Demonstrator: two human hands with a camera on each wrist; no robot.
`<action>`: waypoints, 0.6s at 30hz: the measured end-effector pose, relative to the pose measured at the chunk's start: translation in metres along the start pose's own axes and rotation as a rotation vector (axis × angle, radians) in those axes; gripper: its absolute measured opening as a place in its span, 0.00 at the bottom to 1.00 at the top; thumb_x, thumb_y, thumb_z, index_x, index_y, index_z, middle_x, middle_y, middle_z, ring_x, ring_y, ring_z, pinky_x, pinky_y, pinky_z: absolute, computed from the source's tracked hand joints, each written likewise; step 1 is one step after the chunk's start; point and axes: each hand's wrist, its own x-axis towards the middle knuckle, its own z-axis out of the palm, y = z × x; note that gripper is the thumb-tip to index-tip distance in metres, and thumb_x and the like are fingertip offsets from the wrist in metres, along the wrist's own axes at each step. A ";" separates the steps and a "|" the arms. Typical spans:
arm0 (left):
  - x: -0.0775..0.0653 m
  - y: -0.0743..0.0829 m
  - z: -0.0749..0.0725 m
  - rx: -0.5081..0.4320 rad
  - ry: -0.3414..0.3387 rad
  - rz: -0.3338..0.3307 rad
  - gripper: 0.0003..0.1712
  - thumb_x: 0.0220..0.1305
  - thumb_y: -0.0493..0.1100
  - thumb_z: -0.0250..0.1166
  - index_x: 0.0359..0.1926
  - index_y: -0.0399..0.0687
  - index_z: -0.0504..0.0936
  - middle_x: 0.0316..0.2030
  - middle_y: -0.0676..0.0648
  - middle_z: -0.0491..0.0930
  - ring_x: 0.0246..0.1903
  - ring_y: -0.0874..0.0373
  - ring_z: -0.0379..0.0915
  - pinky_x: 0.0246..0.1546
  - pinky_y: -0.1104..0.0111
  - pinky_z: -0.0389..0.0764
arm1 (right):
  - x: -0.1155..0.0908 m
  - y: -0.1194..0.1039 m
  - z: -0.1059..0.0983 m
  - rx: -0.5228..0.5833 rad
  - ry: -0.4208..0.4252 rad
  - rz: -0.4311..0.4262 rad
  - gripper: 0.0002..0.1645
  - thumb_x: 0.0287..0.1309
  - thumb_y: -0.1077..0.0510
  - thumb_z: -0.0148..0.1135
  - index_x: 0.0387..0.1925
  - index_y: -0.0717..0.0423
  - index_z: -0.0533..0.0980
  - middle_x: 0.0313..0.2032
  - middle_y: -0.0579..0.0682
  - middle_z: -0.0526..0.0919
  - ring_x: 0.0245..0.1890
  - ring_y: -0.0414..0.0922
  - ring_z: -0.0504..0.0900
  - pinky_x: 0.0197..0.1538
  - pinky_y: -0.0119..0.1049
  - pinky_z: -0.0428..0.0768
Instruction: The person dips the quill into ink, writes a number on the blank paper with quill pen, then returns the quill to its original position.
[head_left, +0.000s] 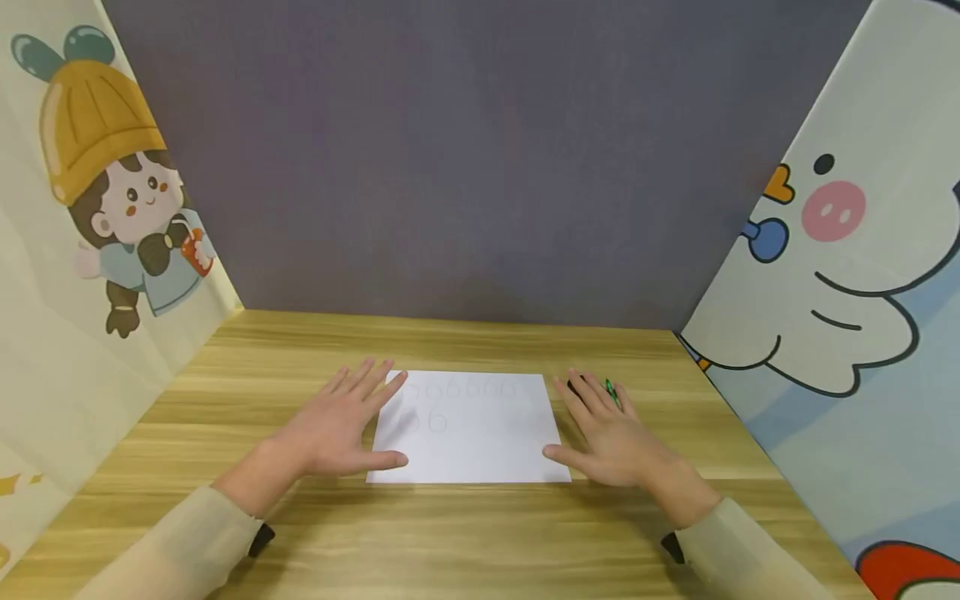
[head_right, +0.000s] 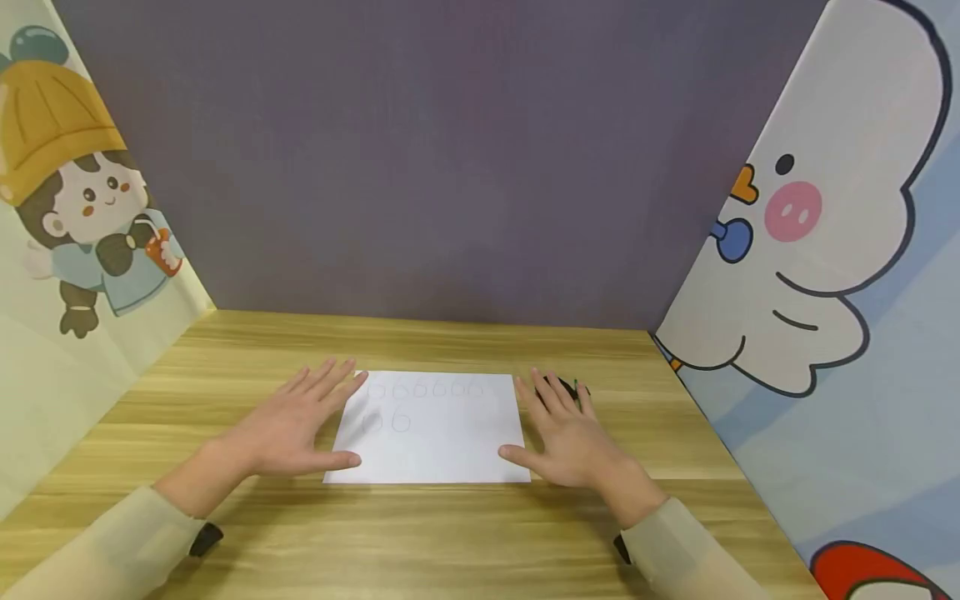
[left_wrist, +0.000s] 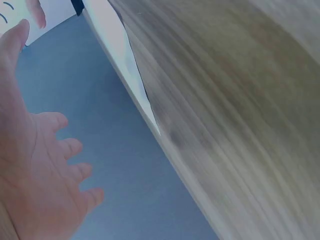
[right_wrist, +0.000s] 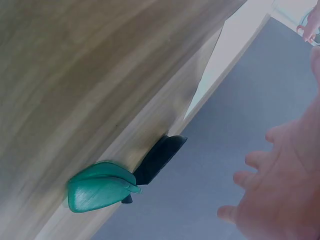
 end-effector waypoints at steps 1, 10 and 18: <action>-0.001 0.000 0.000 0.003 0.004 0.001 0.68 0.64 0.88 0.58 0.90 0.53 0.53 0.89 0.40 0.48 0.88 0.34 0.44 0.86 0.35 0.53 | 0.000 0.000 -0.001 -0.001 -0.004 0.000 0.62 0.75 0.21 0.53 0.91 0.44 0.41 0.90 0.57 0.41 0.90 0.63 0.42 0.84 0.78 0.38; -0.004 -0.009 0.000 -0.064 -0.030 0.033 0.59 0.72 0.77 0.62 0.89 0.49 0.56 0.88 0.37 0.52 0.85 0.31 0.52 0.83 0.33 0.60 | -0.001 0.003 -0.004 0.010 0.026 -0.016 0.60 0.75 0.24 0.55 0.91 0.48 0.46 0.89 0.60 0.49 0.89 0.64 0.48 0.83 0.77 0.44; -0.011 -0.026 0.005 -0.129 -0.195 0.127 0.44 0.77 0.64 0.67 0.80 0.41 0.72 0.79 0.33 0.71 0.78 0.31 0.67 0.77 0.34 0.70 | -0.007 0.027 -0.005 0.048 0.100 -0.015 0.58 0.76 0.30 0.61 0.89 0.53 0.48 0.87 0.63 0.52 0.85 0.67 0.58 0.79 0.79 0.52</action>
